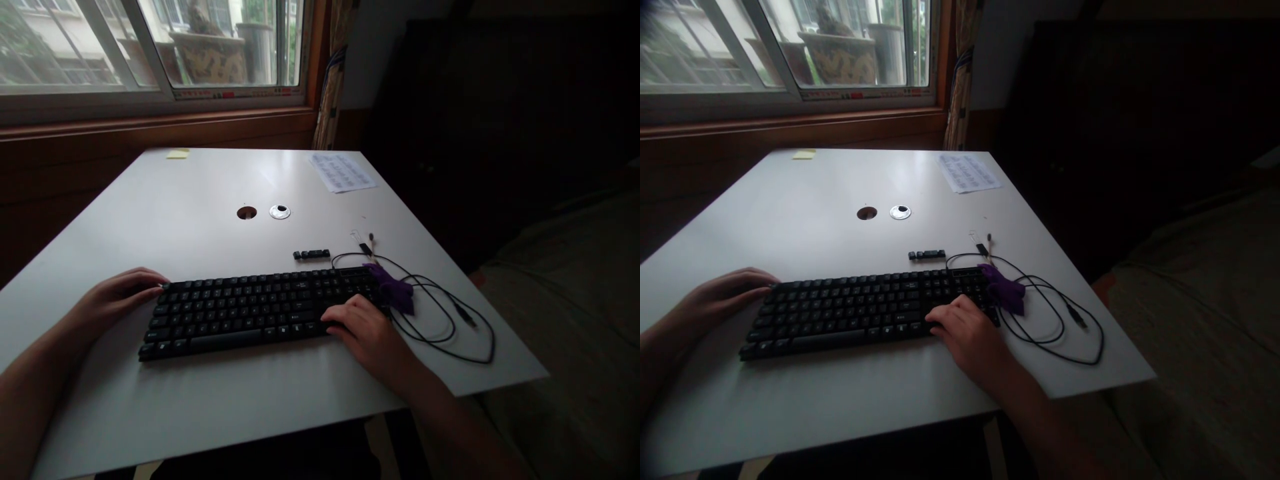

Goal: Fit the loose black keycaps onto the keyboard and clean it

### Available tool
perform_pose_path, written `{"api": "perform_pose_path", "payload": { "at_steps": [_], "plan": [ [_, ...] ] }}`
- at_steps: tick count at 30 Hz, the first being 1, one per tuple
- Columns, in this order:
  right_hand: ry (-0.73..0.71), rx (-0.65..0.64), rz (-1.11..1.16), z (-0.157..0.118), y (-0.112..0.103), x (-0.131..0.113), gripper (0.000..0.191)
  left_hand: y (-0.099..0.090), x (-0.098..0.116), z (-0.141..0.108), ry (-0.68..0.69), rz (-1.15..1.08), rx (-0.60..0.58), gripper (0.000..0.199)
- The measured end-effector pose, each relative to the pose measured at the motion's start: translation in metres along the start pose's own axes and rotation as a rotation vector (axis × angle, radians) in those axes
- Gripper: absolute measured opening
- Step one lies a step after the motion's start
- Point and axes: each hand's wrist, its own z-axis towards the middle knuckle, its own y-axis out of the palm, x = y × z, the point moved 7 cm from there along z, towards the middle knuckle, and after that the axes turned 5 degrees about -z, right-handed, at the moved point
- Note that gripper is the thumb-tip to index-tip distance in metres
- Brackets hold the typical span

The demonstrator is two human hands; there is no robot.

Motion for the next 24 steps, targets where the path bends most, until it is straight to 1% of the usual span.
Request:
{"api": "perform_pose_path", "payload": {
  "at_steps": [4,11,16,20,24],
  "plan": [
    [0.007,0.004,-0.066,-0.002,0.002,-0.005,0.023,-0.001,-0.001,0.0,0.031,0.013,-0.005,0.035],
    [0.044,0.003,-0.096,-0.004,0.004,-0.004,0.022,0.001,0.001,0.003,0.057,0.038,-0.013,0.033],
    [0.011,0.005,-0.154,-0.002,0.004,-0.011,0.024,0.003,0.003,0.003,0.068,0.016,-0.021,0.032],
    [-0.024,-0.042,-0.247,0.001,0.007,-0.02,0.024,0.002,0.0,0.003,0.067,0.017,-0.021,0.034],
    [-0.044,-0.059,-0.273,0.003,0.008,-0.02,0.022,0.003,0.0,0.004,0.087,0.02,-0.023,0.036]
  ]
}}
